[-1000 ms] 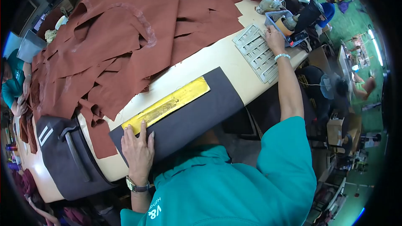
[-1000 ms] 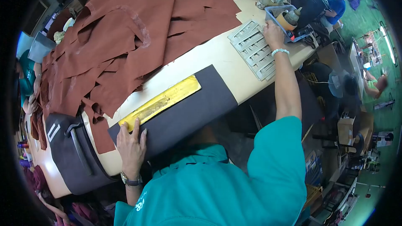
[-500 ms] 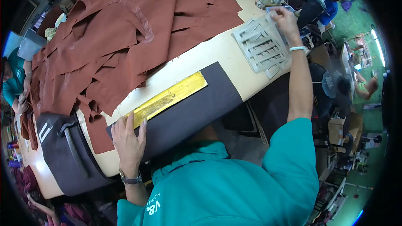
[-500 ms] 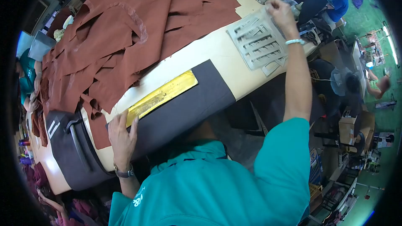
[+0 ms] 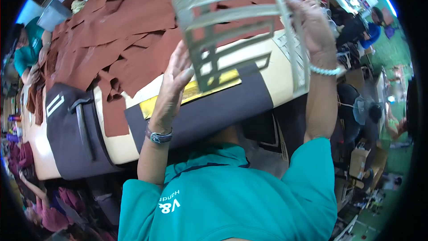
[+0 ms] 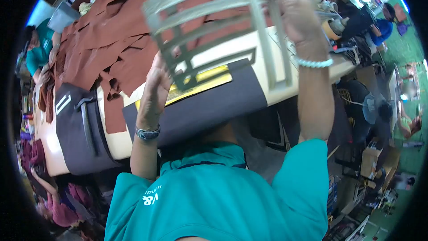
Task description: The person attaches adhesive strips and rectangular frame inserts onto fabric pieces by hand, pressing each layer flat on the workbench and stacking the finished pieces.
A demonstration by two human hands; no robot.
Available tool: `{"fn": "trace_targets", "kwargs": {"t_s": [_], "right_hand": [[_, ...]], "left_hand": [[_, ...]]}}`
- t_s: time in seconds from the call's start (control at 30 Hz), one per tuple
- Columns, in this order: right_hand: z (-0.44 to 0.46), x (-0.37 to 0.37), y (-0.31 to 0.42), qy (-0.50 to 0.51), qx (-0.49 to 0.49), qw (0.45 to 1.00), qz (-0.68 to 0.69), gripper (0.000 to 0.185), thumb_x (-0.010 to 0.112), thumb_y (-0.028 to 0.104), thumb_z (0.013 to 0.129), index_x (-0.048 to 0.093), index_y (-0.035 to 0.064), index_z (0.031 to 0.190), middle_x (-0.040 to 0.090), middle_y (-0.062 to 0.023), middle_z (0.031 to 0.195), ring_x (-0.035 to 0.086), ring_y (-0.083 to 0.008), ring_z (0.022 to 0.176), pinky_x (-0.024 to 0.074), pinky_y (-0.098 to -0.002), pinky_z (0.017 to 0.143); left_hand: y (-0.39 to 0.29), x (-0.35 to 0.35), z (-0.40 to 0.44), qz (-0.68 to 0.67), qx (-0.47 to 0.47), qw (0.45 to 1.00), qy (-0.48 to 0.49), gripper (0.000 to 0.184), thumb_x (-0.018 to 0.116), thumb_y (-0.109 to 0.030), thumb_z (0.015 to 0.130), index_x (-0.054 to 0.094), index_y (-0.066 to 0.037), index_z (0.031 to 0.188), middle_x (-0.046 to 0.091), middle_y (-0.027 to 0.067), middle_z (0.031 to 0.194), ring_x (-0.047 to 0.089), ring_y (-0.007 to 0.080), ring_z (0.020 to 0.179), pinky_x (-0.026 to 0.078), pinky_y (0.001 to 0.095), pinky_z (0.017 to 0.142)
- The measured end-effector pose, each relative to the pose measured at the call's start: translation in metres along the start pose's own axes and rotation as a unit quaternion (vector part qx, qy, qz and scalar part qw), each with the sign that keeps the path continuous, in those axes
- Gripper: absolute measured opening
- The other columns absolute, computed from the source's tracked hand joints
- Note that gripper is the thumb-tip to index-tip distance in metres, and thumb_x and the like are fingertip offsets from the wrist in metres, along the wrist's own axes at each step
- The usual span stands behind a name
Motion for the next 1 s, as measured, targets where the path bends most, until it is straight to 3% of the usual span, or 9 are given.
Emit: {"fn": "trace_targets", "kwargs": {"t_s": [0.1, 0.2, 0.23, 0.3, 0.33, 0.5, 0.8, 0.93, 1.0], "right_hand": [[-0.011, 0.064, -0.05, 0.048, 0.072, 0.996, 0.026, 0.026, 0.06, 0.008, 0.087, 0.059, 0.0015, 0.111, 0.066, -0.0037, 0.09, 0.062, -0.0077, 0.071, 0.0517, -0.0188, 0.057], [-0.024, 0.107, -0.102, 0.078, 0.155, 0.984, 0.051, 0.04, 0.063, 0.013, 0.087, 0.05, -0.0019, 0.122, 0.063, -0.0102, 0.099, 0.062, -0.011, 0.082, 0.0522, -0.0214, 0.065], [-0.026, 0.109, -0.11, 0.049, 0.108, 0.993, -0.009, 0.043, 0.063, 0.015, 0.087, 0.048, -0.0027, 0.123, 0.061, -0.0121, 0.103, 0.061, -0.0127, 0.086, 0.0517, -0.0226, 0.069], [-0.031, 0.115, -0.116, -0.008, 0.009, 0.991, -0.131, 0.049, 0.063, 0.018, 0.088, 0.044, -0.0044, 0.127, 0.058, -0.0158, 0.112, 0.059, -0.0161, 0.095, 0.0507, -0.0252, 0.076], [-0.038, 0.114, -0.115, -0.029, 0.061, 0.987, -0.145, 0.054, 0.062, 0.024, 0.088, 0.042, -0.0059, 0.128, 0.053, -0.0177, 0.12, 0.056, -0.0201, 0.104, 0.0477, -0.0284, 0.084], [-0.098, 0.109, -0.136, -0.023, 0.186, 0.98, -0.071, 0.055, 0.057, 0.028, 0.091, 0.039, -0.0066, 0.13, 0.056, -0.0155, 0.117, 0.056, -0.0173, 0.102, 0.0471, -0.028, 0.083], [-0.137, 0.132, -0.131, -0.06, 0.231, 0.968, 0.075, 0.051, 0.058, 0.003, 0.086, 0.038, -0.0048, 0.132, 0.065, -0.0066, 0.084, 0.059, -0.0079, 0.06, 0.05, -0.0187, 0.056], [-0.163, 0.138, -0.126, -0.07, 0.251, 0.962, 0.083, 0.05, 0.056, 0.0, 0.086, 0.038, -0.0019, 0.133, 0.064, -0.0099, 0.088, 0.059, -0.0076, 0.062, 0.0502, -0.0183, 0.056], [-0.172, 0.125, -0.124, -0.116, 0.227, 0.962, 0.101, 0.049, 0.055, 0.0, 0.087, 0.038, -0.0002, 0.132, 0.065, -0.0112, 0.09, 0.06, -0.008, 0.063, 0.0513, -0.019, 0.057]], "left_hand": [[-0.013, -0.006, -0.028, -0.208, -0.02, 0.975, 0.072, 0.085, 0.058, -0.045, 0.085, 0.011, -0.007, 0.146, 0.029, 0.0203, 0.143, 0.037, 0.0375, 0.127, 0.04, 0.0485, 0.1], [-0.006, -0.029, -0.052, -0.248, -0.096, 0.963, -0.031, 0.062, 0.043, -0.033, 0.096, 0.012, -0.011, 0.146, 0.03, 0.0226, 0.141, 0.039, 0.041, 0.125, 0.047, 0.0574, 0.091], [0.003, -0.038, -0.058, -0.388, -0.109, 0.914, -0.036, 0.054, 0.035, -0.028, 0.099, 0.014, -0.012, 0.145, 0.026, 0.024, 0.143, 0.037, 0.0434, 0.126, 0.046, 0.0597, 0.089], [0.006, -0.05, -0.066, -0.434, -0.072, 0.898, -0.013, 0.05, 0.031, -0.031, 0.099, 0.017, -0.016, 0.144, 0.023, 0.0251, 0.144, 0.035, 0.0443, 0.127, 0.045, 0.0611, 0.091], [0.006, -0.056, -0.071, -0.451, -0.058, 0.89, -0.02, 0.048, 0.03, -0.031, 0.099, 0.017, -0.018, 0.144, 0.021, 0.0254, 0.145, 0.034, 0.0441, 0.128, 0.044, 0.0613, 0.092], [0.003, -0.08, -0.073, -0.481, 0.018, 0.875, -0.037, 0.048, 0.031, -0.031, 0.099, 0.02, -0.018, 0.144, 0.022, 0.025, 0.144, 0.034, 0.0429, 0.128, 0.043, 0.0617, 0.092], [-0.01, -0.104, -0.07, -0.41, 0.14, 0.896, -0.097, 0.046, 0.027, -0.031, 0.1, 0.021, -0.018, 0.143, 0.029, 0.0186, 0.144, 0.036, 0.0365, 0.129, 0.047, 0.056, 0.092], [-0.019, -0.124, -0.08, -0.223, 0.164, 0.918, -0.283, 0.045, 0.024, -0.034, 0.1, 0.023, -0.018, 0.142, 0.032, 0.0156, 0.143, 0.037, 0.0332, 0.129, 0.042, 0.0561, 0.098], [-0.013, -0.152, -0.083, -0.416, 0.219, 0.869, -0.157, 0.046, 0.023, -0.034, 0.1, 0.025, -0.014, 0.141, 0.035, 0.0157, 0.142, 0.038, 0.0324, 0.129, 0.042, 0.0554, 0.099]]}}
Point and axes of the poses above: each hand's wrist, its own z-axis towards the middle knuckle, its own x-axis out of the palm, y = z × x, the point moved 5 cm from there along z, towards the middle knuckle
